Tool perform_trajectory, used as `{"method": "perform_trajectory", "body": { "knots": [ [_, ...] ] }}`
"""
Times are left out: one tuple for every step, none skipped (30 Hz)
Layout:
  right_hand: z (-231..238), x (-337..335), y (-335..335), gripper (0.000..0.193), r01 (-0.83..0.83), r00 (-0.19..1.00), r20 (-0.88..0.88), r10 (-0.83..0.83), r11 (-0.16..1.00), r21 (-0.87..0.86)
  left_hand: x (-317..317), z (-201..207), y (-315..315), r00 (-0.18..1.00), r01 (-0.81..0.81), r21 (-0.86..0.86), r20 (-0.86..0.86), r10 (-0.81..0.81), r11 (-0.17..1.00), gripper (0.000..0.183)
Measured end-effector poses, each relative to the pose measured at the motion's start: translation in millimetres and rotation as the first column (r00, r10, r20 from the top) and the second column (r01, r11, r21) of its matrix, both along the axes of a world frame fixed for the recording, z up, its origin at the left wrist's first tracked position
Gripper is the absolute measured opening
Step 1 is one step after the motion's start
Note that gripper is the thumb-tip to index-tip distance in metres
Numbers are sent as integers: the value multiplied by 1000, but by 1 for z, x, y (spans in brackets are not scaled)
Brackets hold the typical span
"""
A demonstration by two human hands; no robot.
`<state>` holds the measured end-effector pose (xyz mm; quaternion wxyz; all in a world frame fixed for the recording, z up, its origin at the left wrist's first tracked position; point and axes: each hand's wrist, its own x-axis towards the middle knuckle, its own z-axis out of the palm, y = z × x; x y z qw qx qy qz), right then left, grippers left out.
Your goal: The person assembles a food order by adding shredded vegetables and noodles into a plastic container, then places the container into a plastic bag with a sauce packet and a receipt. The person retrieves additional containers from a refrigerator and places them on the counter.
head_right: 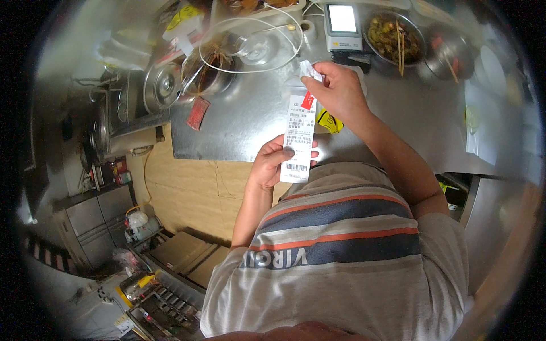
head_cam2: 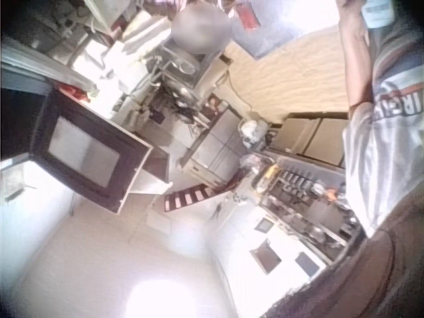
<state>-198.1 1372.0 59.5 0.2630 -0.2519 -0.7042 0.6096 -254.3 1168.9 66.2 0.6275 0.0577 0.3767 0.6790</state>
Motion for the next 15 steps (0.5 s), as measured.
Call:
{"method": "perform_trajectory", "body": {
  "knots": [
    [1,0,0,20,-1,1000,0,1,1000,-9,0,0,0,1000,2,6,1,-2,1000,45],
    [2,0,-1,20,-2,1000,0,2,1000,-18,0,-1,-1,1000,3,11,3,-3,1000,44],
    [2,0,-1,20,-2,1000,-1,2,1000,-28,0,-1,-1,1000,5,17,4,-5,1000,44],
    [2,0,-1,20,-2,1000,0,2,1000,-21,0,-1,0,1000,9,17,-2,-9,1000,44],
    [2,0,-1,20,-2,1000,1,2,1000,-15,0,-1,0,1000,13,16,-9,-13,1000,44],
    [2,0,-1,21,-4,1000,2,4,1000,-9,0,-1,0,1000,15,15,-16,-15,1000,45],
    [3,1,-1,21,-6,1000,11,6,1000,-1,1,-1,0,1000,14,10,-16,-13,1000,45],
    [4,1,-1,21,-9,1000,21,8,1000,6,1,0,0,1000,12,4,-15,-12,1000,45],
    [5,1,0,21,-11,999,30,11,1000,14,1,0,0,1000,11,-1,-15,-11,1000,45],
    [4,2,0,21,-11,999,33,11,1000,16,1,0,0,1000,9,-1,-13,-9,1000,45],
    [3,2,0,21,-11,999,36,10,1000,19,1,0,0,1000,8,-1,-12,-8,1000,45],
    [2,2,0,21,-10,999,39,9,1000,21,2,0,0,1000,7,-1,-10,-7,1000,45],
    [2,2,0,21,-10,999,41,9,1000,25,1,1,0,1000,16,3,-11,-16,1000,44],
    [2,2,0,21,-9,999,43,8,1000,29,1,1,0,1000,24,7,-12,-24,1000,43],
    [2,2,0,20,-10,999,44,9,999,34,1,1,0,999,32,11,-14,-32,999,42]
  ]
}}
